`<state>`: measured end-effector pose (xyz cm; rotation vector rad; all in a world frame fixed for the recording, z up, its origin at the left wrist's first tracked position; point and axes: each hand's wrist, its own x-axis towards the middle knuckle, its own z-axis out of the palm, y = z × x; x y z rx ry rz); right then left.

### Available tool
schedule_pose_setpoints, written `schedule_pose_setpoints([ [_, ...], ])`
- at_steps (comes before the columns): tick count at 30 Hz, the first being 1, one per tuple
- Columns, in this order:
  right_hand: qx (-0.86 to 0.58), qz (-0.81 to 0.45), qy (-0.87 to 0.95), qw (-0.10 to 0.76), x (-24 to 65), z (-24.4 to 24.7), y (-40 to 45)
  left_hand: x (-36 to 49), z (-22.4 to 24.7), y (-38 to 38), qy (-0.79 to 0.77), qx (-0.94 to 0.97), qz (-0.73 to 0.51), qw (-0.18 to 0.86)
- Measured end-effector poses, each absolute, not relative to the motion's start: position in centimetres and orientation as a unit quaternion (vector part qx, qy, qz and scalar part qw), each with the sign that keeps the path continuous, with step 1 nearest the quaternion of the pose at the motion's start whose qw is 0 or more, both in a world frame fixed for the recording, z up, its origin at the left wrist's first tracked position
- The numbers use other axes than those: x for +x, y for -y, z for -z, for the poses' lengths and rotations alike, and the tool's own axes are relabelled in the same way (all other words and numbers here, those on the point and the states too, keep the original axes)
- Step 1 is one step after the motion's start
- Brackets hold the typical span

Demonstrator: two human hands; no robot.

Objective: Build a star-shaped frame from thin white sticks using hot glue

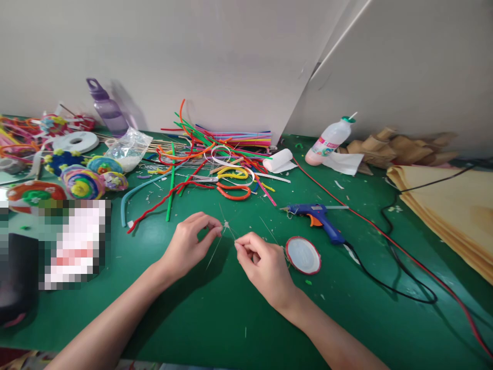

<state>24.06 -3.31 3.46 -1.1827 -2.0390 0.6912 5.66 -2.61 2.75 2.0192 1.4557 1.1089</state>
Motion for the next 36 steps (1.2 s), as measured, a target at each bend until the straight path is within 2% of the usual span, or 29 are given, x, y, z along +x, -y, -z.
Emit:
schedule_pose_setpoints([
  [25,-0.459,-0.257,0.782,0.333,24.26,-3.72,3.07,5.49,-2.47,2.51,-0.478,0.759,-0.398,0.193],
  [36,-0.466,-0.256,0.778,0.334,24.15,-3.47,2.92,5.56,-2.76,2.59,-0.518,0.728,-0.399,0.207],
])
